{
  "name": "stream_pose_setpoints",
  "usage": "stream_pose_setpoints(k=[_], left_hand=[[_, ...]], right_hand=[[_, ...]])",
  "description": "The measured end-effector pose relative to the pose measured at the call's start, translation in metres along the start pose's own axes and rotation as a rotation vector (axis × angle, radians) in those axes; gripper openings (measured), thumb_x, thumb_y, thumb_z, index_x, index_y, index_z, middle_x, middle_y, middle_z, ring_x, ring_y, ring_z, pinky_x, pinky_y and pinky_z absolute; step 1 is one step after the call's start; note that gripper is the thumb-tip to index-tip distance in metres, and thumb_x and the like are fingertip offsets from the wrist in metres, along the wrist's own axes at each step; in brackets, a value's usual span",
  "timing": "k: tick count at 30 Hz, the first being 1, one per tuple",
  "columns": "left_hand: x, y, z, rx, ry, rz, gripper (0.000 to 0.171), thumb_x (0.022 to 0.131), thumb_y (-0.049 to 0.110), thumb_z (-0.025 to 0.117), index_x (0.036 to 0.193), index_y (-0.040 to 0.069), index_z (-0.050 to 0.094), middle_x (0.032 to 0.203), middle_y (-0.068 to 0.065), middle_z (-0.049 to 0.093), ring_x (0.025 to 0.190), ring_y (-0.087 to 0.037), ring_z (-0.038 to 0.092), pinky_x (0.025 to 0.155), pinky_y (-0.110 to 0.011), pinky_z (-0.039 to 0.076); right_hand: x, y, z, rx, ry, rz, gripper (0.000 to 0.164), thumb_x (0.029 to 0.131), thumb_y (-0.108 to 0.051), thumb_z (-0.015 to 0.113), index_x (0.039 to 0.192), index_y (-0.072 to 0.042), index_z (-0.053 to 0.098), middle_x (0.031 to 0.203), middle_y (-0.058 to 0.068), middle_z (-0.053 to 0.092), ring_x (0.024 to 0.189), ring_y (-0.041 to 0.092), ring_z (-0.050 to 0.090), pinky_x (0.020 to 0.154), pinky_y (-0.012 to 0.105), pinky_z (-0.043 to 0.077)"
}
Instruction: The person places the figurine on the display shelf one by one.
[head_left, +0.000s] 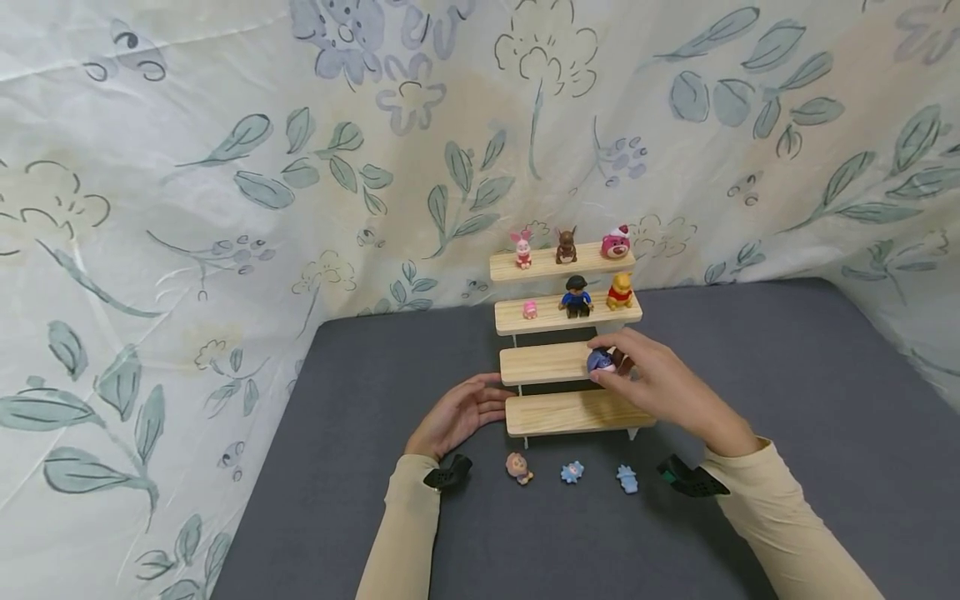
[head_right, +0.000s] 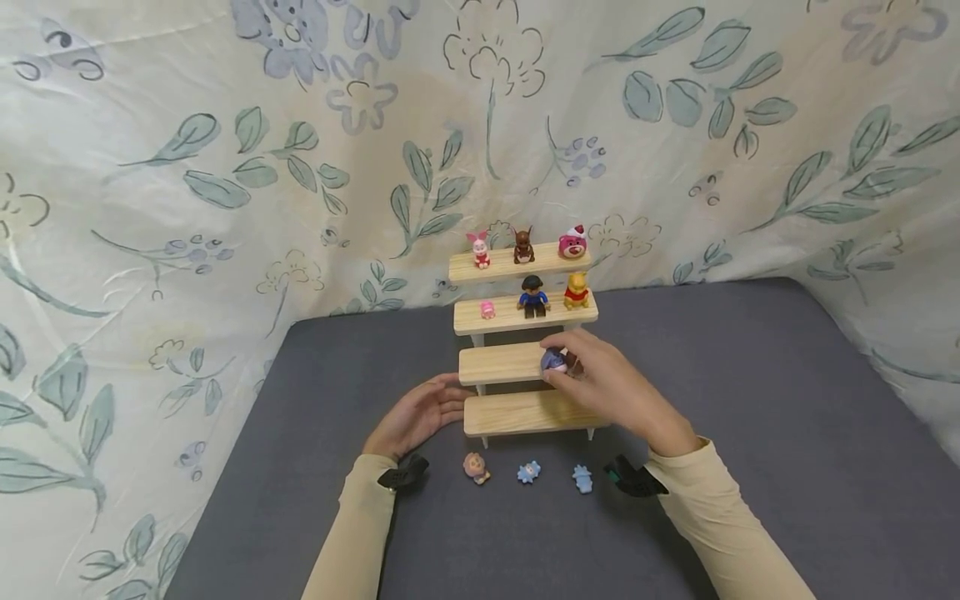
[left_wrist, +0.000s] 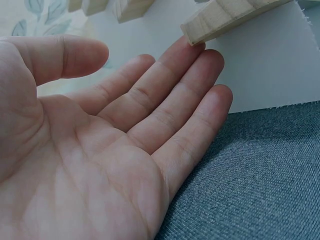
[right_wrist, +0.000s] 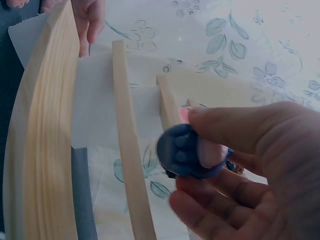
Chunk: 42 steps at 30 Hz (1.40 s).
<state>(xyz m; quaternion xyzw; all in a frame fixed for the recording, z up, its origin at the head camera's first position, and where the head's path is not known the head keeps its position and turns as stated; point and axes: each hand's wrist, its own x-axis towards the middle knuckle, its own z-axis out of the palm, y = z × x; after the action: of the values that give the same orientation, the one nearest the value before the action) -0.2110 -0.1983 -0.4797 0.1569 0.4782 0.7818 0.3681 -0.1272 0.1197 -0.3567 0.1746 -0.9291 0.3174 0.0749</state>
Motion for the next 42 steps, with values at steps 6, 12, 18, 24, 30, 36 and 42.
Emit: stream_pose_setpoints(k=[6,12,18,24,30,36,42], left_hand=[[-0.001,-0.002,0.0,-0.009,-0.008,0.006,0.034,0.112,0.021,0.033,0.141,0.009,0.047,0.127,-0.009,0.065,0.12,-0.021,0.064,0.104,-0.034,0.054],[0.0,-0.002,0.002,-0.009,-0.003,-0.002,0.035,0.112,0.022,0.034,0.142,0.008,0.046,0.127,-0.009,0.065,0.121,-0.021,0.064,0.104,-0.034,0.054],[0.001,-0.002,0.002,0.001,0.005,-0.003,0.04,0.111,0.023,0.037,0.147,0.006,0.042,0.129,-0.01,0.062,0.121,-0.021,0.063,0.104,-0.033,0.054],[0.001,-0.001,0.003,0.0,0.013,-0.009,0.041,0.111,0.023,0.037,0.148,0.005,0.04,0.13,-0.011,0.062,0.121,-0.021,0.063,0.103,-0.033,0.055],[0.001,-0.001,0.003,-0.006,0.015,-0.011,0.042,0.111,0.023,0.037,0.149,0.005,0.039,0.13,-0.011,0.061,0.121,-0.022,0.063,0.103,-0.033,0.055],[0.0,0.0,0.002,-0.003,0.024,-0.011,0.043,0.111,0.024,0.039,0.149,0.004,0.039,0.129,-0.011,0.062,0.121,-0.022,0.063,0.103,-0.033,0.055],[0.0,0.0,0.001,-0.012,0.028,-0.009,0.04,0.11,0.024,0.042,0.146,0.006,0.043,0.13,-0.012,0.062,0.121,-0.023,0.063,0.103,-0.033,0.055]], right_hand=[[0.011,-0.002,0.009,0.024,0.048,-0.014,0.038,0.094,-0.016,0.073,0.131,-0.011,0.062,0.124,0.005,0.063,0.096,0.015,0.063,0.079,0.038,0.056],[0.017,-0.003,0.013,-0.005,0.077,-0.015,0.038,0.093,-0.017,0.075,0.129,-0.011,0.064,0.108,0.003,0.058,0.092,0.014,0.058,0.073,0.033,0.053],[0.021,-0.002,0.017,-0.035,0.086,-0.01,0.038,0.093,-0.018,0.075,0.129,-0.011,0.064,0.102,0.003,0.055,0.084,0.013,0.052,0.067,0.028,0.049],[0.023,-0.003,0.021,-0.064,0.086,-0.004,0.038,0.093,-0.017,0.075,0.128,-0.009,0.064,0.102,0.005,0.055,0.081,0.017,0.051,0.065,0.027,0.044],[0.023,-0.005,0.025,-0.044,0.068,0.041,0.038,0.092,-0.018,0.076,0.127,-0.01,0.063,0.103,0.005,0.053,0.081,0.019,0.05,0.065,0.027,0.044],[0.024,-0.005,0.029,-0.047,0.028,0.068,0.038,0.093,-0.019,0.075,0.127,-0.009,0.06,0.113,0.01,0.054,0.083,0.019,0.05,0.066,0.028,0.044],[0.025,-0.006,0.032,-0.066,0.017,0.076,0.044,0.093,-0.022,0.076,0.131,-0.008,0.06,0.116,0.011,0.055,0.083,0.019,0.054,0.068,0.031,0.047]])
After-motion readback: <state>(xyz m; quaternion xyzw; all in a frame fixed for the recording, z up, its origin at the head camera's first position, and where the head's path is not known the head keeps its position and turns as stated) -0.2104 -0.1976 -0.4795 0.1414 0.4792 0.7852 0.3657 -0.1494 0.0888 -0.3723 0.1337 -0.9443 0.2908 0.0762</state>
